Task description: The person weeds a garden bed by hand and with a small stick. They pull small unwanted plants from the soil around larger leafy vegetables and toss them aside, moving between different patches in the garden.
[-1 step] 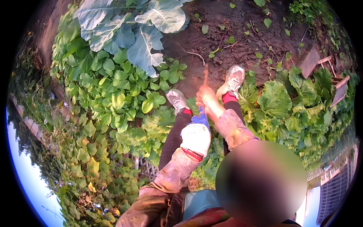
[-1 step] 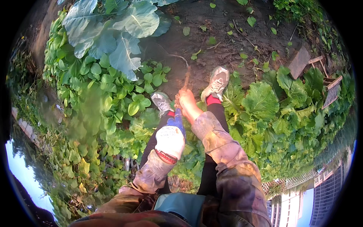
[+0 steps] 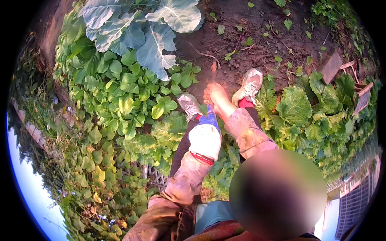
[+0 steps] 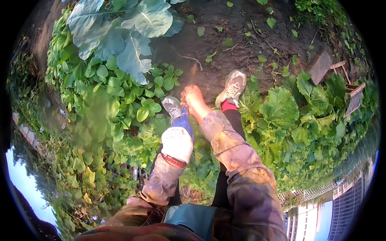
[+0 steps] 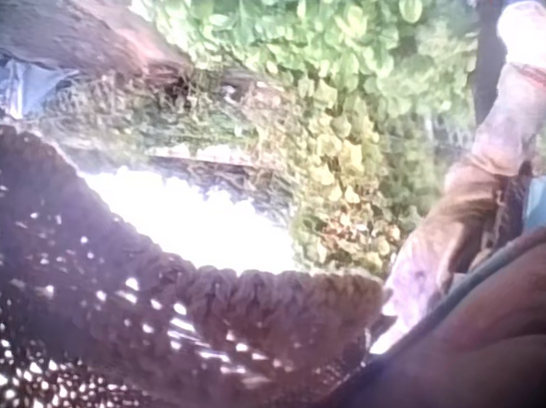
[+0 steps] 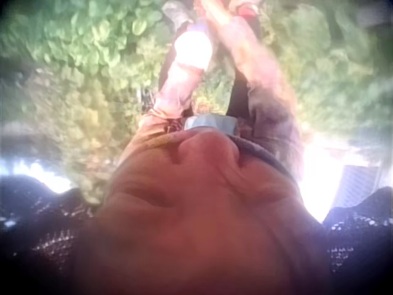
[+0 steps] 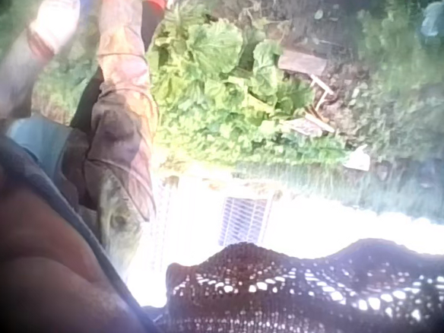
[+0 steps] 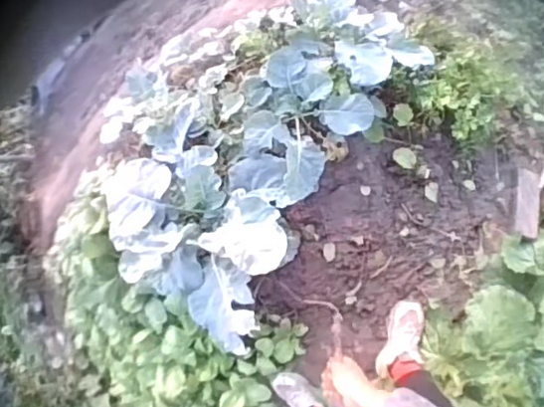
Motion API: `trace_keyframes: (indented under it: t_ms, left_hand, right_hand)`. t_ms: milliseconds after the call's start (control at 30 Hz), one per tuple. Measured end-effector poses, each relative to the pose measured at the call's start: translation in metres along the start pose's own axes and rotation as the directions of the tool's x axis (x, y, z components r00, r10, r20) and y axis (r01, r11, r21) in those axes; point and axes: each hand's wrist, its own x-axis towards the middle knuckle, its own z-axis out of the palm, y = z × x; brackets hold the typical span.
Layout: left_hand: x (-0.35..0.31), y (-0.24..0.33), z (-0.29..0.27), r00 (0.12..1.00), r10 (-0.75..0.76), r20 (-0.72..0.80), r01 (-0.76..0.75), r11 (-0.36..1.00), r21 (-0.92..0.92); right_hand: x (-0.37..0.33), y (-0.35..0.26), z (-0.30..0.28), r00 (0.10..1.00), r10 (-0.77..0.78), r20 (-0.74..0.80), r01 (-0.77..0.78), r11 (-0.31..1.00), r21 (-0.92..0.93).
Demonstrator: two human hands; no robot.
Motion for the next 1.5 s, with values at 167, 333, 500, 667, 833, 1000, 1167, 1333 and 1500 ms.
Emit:
trace_keyframes:
  t_ms: [167,333,500,667,833,1000,1167,1333,1500]
  left_hand:
    - [0.041,-0.034,-0.007,0.986,-0.03,-0.165,0.024,0.999,-0.035]
    - [0.046,-0.059,0.002,0.98,-0.028,-0.198,0.024,0.999,-0.023]
    - [0.016,-0.05,-0.001,0.996,-0.03,-0.082,0.028,0.999,-0.031]
    - [0.0,-0.04,0.012,0.972,-0.11,0.206,0.123,0.991,-0.049]
    - [0.004,-0.033,0.002,0.939,-0.167,0.3,0.183,0.983,-0.026]
    - [0.001,-0.038,0.003,0.98,-0.124,0.157,0.134,0.989,-0.056]
    - [0.027,-0.043,-0.011,0.993,-0.103,0.051,0.11,0.979,-0.169]
    - [0.051,-0.049,-0.016,0.985,-0.172,-0.033,0.161,0.964,-0.214]
    - [0.061,-0.056,-0.016,0.992,-0.114,-0.048,0.102,0.973,-0.206]
  right_hand:
    - [0.059,-0.007,0.054,0.996,-0.038,0.076,0.041,0.998,-0.041]
    - [0.061,-0.002,0.074,0.996,-0.062,-0.067,0.056,0.994,-0.095]
    - [0.046,0.045,0.035,0.989,0.009,-0.146,-0.022,0.996,-0.09]
    - [0.044,0.078,-0.032,0.977,0.09,-0.195,-0.107,0.991,-0.077]
    - [0.037,0.071,-0.024,0.976,0.1,-0.195,-0.12,0.988,-0.093]
    - [0.038,0.065,-0.012,0.991,0.107,-0.075,-0.109,0.993,-0.035]
    - [0.019,0.0,0.052,0.984,-0.105,-0.145,0.085,0.987,-0.138]
    - [0.041,-0.015,0.077,0.988,-0.112,-0.107,0.089,0.976,-0.2]
    - [0.053,-0.015,0.077,0.978,-0.129,-0.162,0.088,0.968,-0.236]
